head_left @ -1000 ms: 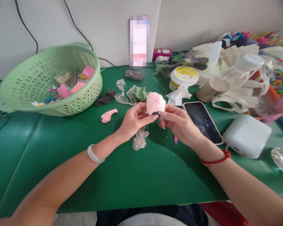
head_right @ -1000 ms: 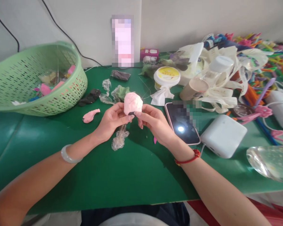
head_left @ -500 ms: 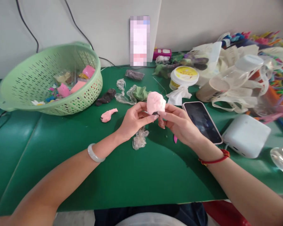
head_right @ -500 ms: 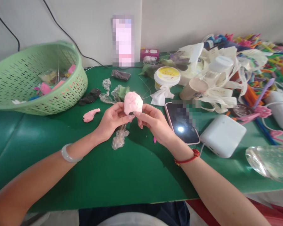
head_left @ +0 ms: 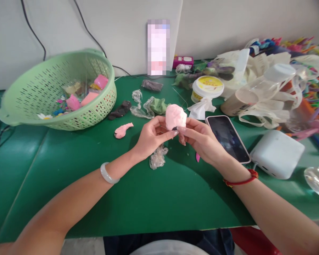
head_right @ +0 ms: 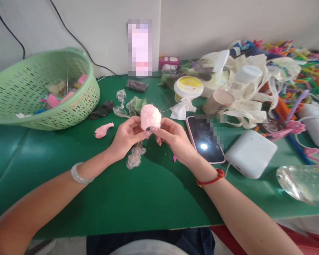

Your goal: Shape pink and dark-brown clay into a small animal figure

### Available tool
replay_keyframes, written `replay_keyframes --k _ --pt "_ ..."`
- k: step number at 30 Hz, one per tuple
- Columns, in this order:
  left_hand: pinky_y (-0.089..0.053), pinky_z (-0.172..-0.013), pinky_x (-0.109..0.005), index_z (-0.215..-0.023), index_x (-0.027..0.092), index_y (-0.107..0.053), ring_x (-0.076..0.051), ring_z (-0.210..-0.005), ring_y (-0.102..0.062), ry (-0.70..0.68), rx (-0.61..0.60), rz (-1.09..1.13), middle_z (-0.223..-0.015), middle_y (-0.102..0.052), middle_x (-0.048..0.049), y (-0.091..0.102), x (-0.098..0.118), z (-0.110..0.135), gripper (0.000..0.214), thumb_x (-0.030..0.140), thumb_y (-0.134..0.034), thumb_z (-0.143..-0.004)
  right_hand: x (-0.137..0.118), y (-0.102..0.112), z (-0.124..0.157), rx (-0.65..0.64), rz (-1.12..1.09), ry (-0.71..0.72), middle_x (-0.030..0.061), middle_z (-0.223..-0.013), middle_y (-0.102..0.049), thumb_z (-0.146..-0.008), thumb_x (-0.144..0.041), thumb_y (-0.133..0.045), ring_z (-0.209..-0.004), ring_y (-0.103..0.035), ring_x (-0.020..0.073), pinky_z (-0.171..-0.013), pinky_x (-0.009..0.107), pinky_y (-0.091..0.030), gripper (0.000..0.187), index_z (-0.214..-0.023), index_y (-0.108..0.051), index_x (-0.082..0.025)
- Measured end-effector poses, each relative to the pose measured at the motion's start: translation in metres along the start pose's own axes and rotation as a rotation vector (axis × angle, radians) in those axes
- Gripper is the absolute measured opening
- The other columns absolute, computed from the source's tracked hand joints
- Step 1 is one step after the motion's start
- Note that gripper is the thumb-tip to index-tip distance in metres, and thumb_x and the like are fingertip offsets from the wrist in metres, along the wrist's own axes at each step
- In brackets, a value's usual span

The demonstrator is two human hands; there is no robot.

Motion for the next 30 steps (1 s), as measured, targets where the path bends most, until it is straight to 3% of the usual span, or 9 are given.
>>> replay_keyframes --k 30 --pt "-0.055 -0.072 -0.028 -0.089 0.018 -0.062 -0.015 -0.078 -0.068 -0.022 0.041 -0.112 -0.083 -0.071 -0.0014 0.0003 0.0027 0.0024 0.048 0.043 -0.093 -0.063 0.0038 -0.0012 0.0006 0.006 0.04 -0.007 -0.0032 -0.068 -0.059 -0.074 -0.04 -0.085 -0.056 -0.05 0.0092 -0.054 0.027 -0.036 0.033 -0.09 -0.065 -0.018"
Point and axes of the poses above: each hand's wrist, its own z-axis away from the middle knuckle, its own y-axis out of the back of the hand, x = y × z, the point moved 5 cm from there along -z, towards the middle knuckle
